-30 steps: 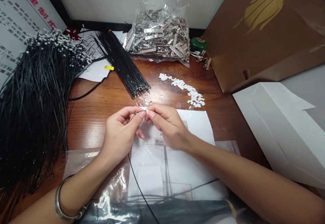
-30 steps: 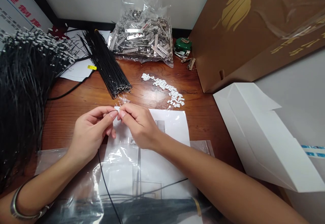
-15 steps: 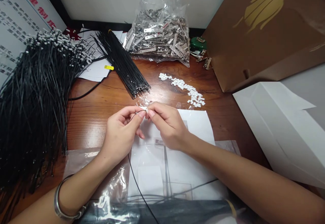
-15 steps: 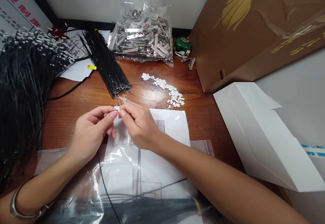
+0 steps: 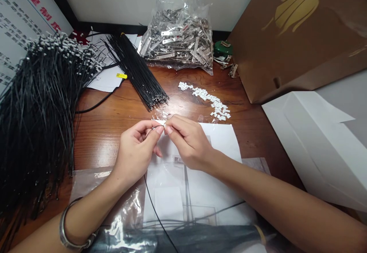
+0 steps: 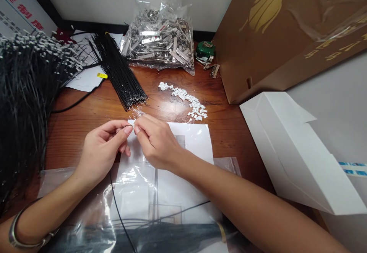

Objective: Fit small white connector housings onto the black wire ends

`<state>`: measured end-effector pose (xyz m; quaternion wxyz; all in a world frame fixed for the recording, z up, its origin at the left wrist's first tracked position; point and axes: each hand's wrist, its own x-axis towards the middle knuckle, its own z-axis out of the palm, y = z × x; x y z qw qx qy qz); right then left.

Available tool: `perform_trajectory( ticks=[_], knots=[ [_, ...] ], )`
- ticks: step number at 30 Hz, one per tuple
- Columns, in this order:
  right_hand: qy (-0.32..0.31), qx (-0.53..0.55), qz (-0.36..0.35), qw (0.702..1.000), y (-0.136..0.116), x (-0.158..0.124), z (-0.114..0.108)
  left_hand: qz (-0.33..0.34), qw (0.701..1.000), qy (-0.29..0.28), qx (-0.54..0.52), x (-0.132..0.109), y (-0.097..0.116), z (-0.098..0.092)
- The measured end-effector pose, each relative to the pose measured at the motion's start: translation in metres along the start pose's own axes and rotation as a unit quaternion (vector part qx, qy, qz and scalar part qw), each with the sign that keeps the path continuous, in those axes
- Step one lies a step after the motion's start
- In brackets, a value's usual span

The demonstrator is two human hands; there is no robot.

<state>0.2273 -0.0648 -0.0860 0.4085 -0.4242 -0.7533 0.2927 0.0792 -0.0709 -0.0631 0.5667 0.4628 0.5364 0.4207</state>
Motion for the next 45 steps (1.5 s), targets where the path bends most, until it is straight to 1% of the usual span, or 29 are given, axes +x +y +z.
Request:
perform_trajectory(
  ticks=[7, 12, 15, 18, 22, 28, 33, 39, 42, 45],
  knots=[
    [-0.002, -0.017, -0.005, 1.000, 0.001, 0.000, 0.000, -0.001, 1.000, 0.002, 0.001, 0.000, -0.001, 0.001],
    [0.018, -0.003, -0.009, 1.000, 0.000, 0.000, 0.001, 0.004, 1.000, 0.008, -0.012, 0.001, -0.001, 0.001],
    [0.042, 0.004, 0.004, 0.999, -0.002, 0.001, 0.001, 0.011, 1.000, 0.000, -0.021, 0.000, -0.001, 0.001],
    [0.081, -0.002, 0.016, 0.997, -0.002, 0.001, 0.003, 0.017, 0.999, -0.011, -0.031, -0.002, -0.002, 0.000],
    [0.123, -0.001, 0.021, 0.992, -0.002, 0.002, 0.005, 0.023, 0.999, -0.009, -0.040, -0.002, -0.003, -0.001],
    [0.147, -0.054, -0.072, 0.985, 0.006, 0.002, 0.005, 0.016, 0.999, -0.028, -0.022, -0.001, 0.000, -0.001],
    [0.158, -0.074, -0.108, 0.979, 0.009, 0.003, 0.005, 0.017, 0.999, -0.050, -0.006, -0.001, 0.001, -0.003],
    [0.183, -0.106, -0.162, 0.964, 0.009, 0.005, 0.005, 0.009, 0.992, -0.090, -0.087, 0.001, -0.007, -0.008],
    [0.181, -0.118, -0.192, 0.957, 0.010, 0.005, 0.005, 0.022, 0.988, -0.108, -0.109, 0.001, -0.011, -0.010],
    [0.175, -0.119, -0.207, 0.955, 0.011, 0.005, 0.005, 0.032, 0.986, -0.112, -0.119, 0.002, -0.012, -0.011]
  ],
)
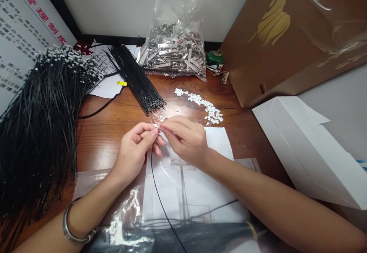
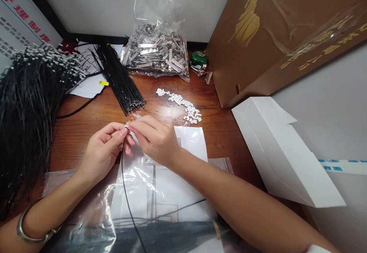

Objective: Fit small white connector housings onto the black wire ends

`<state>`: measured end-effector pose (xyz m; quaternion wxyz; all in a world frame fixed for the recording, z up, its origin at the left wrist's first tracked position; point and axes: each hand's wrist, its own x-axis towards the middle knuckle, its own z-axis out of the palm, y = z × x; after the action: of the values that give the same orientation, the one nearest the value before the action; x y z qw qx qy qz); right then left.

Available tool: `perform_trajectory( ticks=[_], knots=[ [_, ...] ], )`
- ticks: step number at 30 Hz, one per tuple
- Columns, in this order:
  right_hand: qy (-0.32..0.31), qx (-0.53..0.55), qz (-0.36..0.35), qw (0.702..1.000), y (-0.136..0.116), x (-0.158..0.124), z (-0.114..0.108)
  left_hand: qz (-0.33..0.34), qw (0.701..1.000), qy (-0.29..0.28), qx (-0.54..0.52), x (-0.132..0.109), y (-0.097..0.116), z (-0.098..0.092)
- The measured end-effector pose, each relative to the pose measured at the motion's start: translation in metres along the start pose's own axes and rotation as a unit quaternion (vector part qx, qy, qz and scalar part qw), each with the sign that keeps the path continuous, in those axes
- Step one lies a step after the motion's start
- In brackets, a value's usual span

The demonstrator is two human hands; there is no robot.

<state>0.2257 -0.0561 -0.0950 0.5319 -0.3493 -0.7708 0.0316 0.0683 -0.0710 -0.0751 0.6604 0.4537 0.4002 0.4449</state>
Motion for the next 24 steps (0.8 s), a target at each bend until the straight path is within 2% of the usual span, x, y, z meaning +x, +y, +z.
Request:
perform_trajectory(
  ticks=[6, 10, 12, 14, 16, 18, 21, 23, 24],
  knots=[
    [0.002, -0.003, -0.003, 1.000, 0.000, 0.000, 0.000, 0.000, 1.000, 0.012, 0.001, 0.001, 0.000, 0.000],
    [0.003, 0.011, 0.039, 0.999, -0.003, -0.001, 0.001, -0.009, 0.999, 0.029, 0.022, 0.002, 0.003, 0.003],
    [0.020, 0.020, 0.086, 0.996, -0.003, 0.000, 0.002, -0.023, 0.998, 0.030, 0.042, 0.001, 0.006, 0.005],
    [0.062, 0.033, 0.168, 0.983, 0.000, 0.002, 0.003, -0.044, 0.996, 0.018, 0.071, -0.002, 0.011, 0.008],
    [0.124, 0.055, 0.271, 0.953, 0.005, 0.005, 0.003, -0.065, 0.992, -0.007, 0.105, -0.006, 0.015, 0.013],
    [0.179, 0.077, 0.345, 0.918, 0.012, 0.008, 0.003, -0.084, 0.986, -0.039, 0.136, -0.010, 0.020, 0.017],
    [0.203, 0.084, 0.380, 0.899, 0.017, 0.011, 0.001, -0.104, 0.978, -0.066, 0.169, -0.013, 0.029, 0.019],
    [0.185, 0.095, 0.382, 0.900, 0.017, 0.011, -0.001, -0.085, 0.976, -0.041, 0.194, -0.009, 0.042, 0.014],
    [0.172, 0.097, 0.381, 0.903, 0.017, 0.011, -0.001, -0.062, 0.975, -0.011, 0.211, -0.005, 0.050, 0.009]
  ],
)
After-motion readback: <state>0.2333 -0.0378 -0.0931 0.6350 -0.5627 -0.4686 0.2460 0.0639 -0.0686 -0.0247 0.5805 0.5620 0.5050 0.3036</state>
